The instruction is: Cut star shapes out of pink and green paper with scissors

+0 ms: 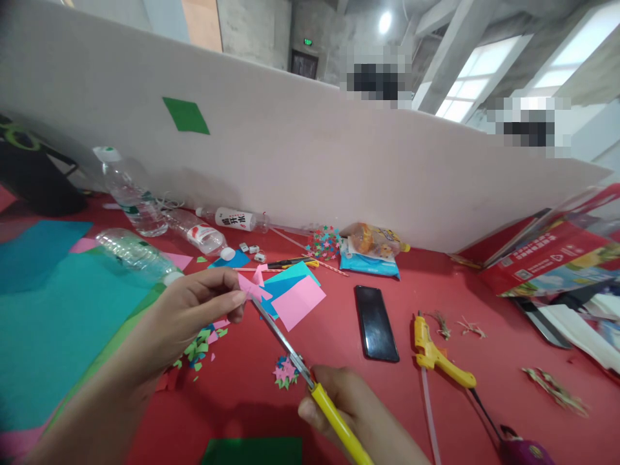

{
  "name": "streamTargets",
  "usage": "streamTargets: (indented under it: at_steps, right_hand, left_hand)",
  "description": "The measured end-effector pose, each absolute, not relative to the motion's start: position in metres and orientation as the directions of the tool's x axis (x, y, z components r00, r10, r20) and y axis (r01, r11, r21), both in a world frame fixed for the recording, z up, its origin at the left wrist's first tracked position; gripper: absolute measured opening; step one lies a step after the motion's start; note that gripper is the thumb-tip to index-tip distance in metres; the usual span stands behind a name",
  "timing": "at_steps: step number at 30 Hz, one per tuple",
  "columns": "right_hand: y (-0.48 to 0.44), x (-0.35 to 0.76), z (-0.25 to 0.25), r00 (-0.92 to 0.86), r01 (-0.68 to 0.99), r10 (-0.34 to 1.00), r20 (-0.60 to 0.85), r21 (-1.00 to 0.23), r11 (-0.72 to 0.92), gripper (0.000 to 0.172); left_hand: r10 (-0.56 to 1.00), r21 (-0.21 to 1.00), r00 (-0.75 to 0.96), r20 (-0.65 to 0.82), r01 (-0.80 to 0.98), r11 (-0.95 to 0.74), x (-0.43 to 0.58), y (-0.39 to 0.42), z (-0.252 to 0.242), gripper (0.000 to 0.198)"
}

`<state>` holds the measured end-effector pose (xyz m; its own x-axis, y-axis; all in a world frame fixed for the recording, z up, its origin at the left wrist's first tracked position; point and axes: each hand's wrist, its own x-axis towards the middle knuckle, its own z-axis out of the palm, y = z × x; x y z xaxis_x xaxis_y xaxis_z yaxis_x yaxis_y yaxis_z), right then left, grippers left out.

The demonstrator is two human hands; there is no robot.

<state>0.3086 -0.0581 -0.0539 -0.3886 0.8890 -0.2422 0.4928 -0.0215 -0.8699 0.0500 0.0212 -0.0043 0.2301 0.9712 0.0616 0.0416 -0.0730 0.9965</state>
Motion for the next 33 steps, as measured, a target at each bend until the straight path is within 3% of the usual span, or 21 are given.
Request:
streamTargets:
  at_steps: [6, 10, 18, 28, 33]
  right_hand:
    - [-0.061, 0.308, -0.053, -0.432, 0.459, 0.85, -0.302, -0.885, -0.081, 0.061]
    - [-0.065, 0.307, -0.054, -0.343, 0.433, 0.863, -0.37, -0.878, -0.204, 0.063]
    - [-0.056, 0.307, -0.055, -0.404, 0.476, 0.883, -0.24, -0.879, -0.022, 0.059]
    - [-0.064, 0.309, -0.068, -0.284, 0.433, 0.929, -0.238, -0.896, -0.098, 0.06]
    - [-0.062, 0.308, -0.065, -0.351, 0.441, 0.899, -0.261, -0.893, -0.087, 0.06]
  left_hand:
    - [0.97, 0.997, 0.235, 0.059, 0.03, -0.068, 0.051, 0.021, -0.004, 0.015]
    - [0.964, 0.997, 0.257, 0.072, 0.019, -0.08, 0.052, 0.023, -0.004, 0.015]
    - [0.967, 0.997, 0.248, 0.052, 0.037, -0.063, 0.051, 0.021, -0.004, 0.016]
    - [0.967, 0.998, 0.25, 0.042, 0.036, -0.053, 0.052, 0.023, -0.005, 0.016]
    - [0.969, 0.998, 0.242, 0.048, 0.019, -0.055, 0.054, 0.023, -0.006, 0.016]
